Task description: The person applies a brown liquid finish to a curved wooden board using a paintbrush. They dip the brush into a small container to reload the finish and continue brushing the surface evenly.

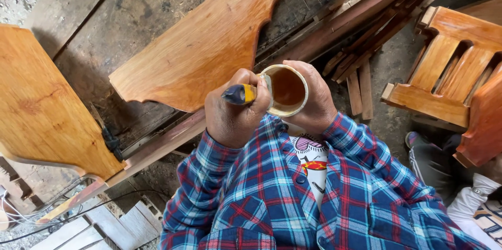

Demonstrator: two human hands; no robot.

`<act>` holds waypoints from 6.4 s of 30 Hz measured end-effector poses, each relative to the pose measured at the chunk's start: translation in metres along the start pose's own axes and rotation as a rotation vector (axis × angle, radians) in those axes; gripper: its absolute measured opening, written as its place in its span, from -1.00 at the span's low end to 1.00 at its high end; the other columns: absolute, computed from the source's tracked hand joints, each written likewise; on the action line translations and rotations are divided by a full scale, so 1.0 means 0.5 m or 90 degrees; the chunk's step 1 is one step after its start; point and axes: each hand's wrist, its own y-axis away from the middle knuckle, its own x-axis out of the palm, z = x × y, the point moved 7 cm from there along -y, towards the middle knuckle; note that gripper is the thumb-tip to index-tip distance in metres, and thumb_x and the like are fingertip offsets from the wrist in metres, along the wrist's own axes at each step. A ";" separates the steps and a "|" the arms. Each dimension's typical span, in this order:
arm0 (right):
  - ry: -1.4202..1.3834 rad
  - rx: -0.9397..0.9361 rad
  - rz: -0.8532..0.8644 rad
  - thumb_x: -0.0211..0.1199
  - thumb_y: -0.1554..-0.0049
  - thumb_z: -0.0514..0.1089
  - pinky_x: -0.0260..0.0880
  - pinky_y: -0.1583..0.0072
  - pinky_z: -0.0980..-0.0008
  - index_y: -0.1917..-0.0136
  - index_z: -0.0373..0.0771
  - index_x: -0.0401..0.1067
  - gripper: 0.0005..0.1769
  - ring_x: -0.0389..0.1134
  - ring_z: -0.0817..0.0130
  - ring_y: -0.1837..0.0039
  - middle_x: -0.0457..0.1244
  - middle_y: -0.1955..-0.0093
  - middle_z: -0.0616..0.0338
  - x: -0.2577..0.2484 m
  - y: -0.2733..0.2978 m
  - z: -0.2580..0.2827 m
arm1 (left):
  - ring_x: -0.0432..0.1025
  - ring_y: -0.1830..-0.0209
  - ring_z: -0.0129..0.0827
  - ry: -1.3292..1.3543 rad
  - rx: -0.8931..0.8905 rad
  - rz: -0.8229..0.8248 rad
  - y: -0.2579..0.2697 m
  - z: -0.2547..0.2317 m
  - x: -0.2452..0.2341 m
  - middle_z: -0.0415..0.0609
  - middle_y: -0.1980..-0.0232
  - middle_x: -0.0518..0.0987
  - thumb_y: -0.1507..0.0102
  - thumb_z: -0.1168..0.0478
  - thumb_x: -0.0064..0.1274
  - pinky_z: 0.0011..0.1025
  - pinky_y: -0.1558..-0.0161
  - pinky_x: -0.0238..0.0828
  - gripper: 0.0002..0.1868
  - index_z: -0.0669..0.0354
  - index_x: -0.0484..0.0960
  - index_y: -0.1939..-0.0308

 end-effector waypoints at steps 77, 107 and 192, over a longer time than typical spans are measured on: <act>0.056 0.103 -0.154 0.70 0.36 -0.11 0.40 -0.16 0.15 -0.33 -0.19 0.31 0.02 0.40 0.09 -0.10 0.31 -0.11 0.00 -0.085 0.060 -0.021 | 0.64 0.43 -0.05 0.729 -0.305 -0.001 0.080 0.083 0.165 0.36 0.42 0.65 -0.26 0.35 0.20 -0.25 0.40 0.70 -0.69 0.48 0.63 -0.04; 0.051 -0.012 -0.053 0.71 0.29 -0.12 0.36 -0.26 0.09 -0.25 -0.42 0.31 -0.07 0.36 -0.09 -0.25 0.28 -0.23 -0.15 -0.074 0.003 0.007 | 0.55 0.53 0.05 -0.173 0.228 0.131 -0.043 -0.154 0.042 0.11 0.56 0.53 -0.22 0.25 0.12 -0.15 0.47 0.48 -0.86 0.11 0.46 0.35; 0.022 0.036 -0.010 0.64 0.27 -0.18 0.44 -0.18 0.11 -0.28 -0.32 0.34 -0.13 0.37 -0.02 -0.20 0.27 -0.17 -0.04 -0.056 0.024 0.017 | 0.49 0.58 -0.23 -0.371 0.316 0.099 0.022 -0.146 0.073 -0.14 0.55 0.38 -0.31 0.17 0.06 -0.35 0.45 0.43 -0.80 -0.06 0.36 0.37</act>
